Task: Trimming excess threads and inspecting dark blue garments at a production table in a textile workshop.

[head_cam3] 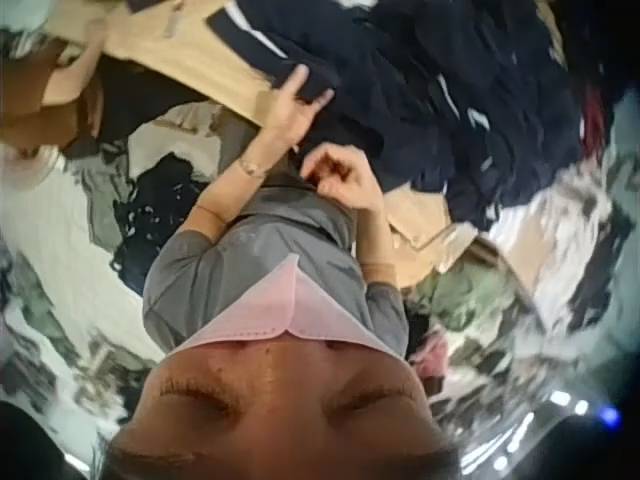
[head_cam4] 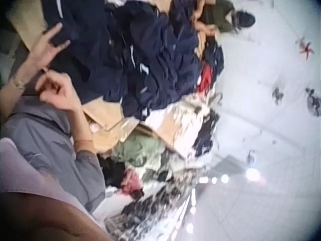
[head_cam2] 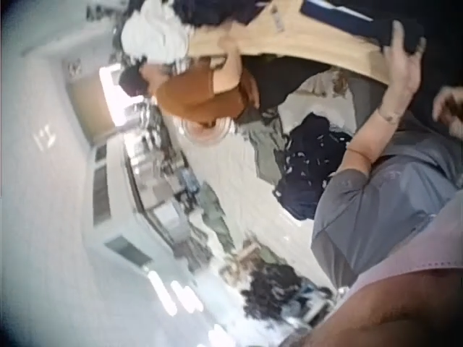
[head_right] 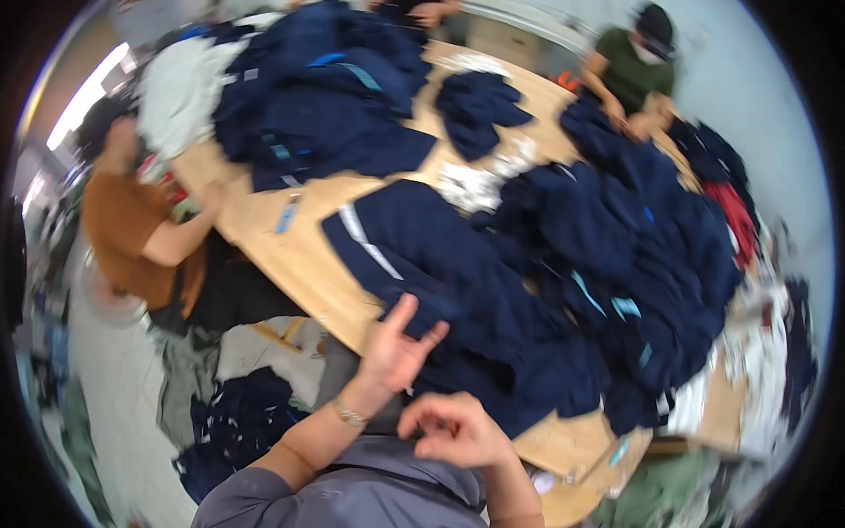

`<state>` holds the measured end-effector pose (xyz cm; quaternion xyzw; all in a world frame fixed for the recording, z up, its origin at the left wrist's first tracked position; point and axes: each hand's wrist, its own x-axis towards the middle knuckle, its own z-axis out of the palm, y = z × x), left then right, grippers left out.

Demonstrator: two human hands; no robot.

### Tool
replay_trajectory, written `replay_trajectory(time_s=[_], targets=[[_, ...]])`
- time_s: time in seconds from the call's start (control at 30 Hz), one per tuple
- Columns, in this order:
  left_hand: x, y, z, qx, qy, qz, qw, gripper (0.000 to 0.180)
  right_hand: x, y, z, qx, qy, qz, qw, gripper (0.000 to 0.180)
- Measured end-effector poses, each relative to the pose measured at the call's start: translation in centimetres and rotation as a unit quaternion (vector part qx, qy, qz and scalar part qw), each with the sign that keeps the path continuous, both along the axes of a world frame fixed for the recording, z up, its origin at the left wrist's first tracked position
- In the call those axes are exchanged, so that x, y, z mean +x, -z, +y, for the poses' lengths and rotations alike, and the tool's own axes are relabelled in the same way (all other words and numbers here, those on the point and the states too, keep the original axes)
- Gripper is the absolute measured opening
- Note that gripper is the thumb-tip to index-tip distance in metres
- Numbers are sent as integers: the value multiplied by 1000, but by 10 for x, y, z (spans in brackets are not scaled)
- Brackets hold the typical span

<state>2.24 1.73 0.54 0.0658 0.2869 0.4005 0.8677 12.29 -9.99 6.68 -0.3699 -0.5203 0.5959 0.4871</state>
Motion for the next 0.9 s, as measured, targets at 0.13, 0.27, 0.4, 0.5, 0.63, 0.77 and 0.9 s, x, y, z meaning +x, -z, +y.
replay_trajectory(time_s=[0.13,0.27,0.4,0.5,0.63,0.77,0.9], targets=[[13,6,-8,33,35,13,999,18,15,34,-2,-89,267,118,952,28],[12,7,-17,58,41,20,997,25,21,62,5,16,405,-246,881,18],[7,1,-24,56,23,24,998,16,14,67,15,59,388,-430,813,24],[4,7,-26,77,27,6,997,15,10,69,19,97,390,-508,761,27],[6,10,-28,101,13,26,994,23,9,70,25,128,397,-547,726,29],[9,10,-31,124,3,29,992,21,12,68,25,134,396,-578,700,27],[9,12,-32,149,2,45,988,21,12,64,25,117,383,-584,706,26]])
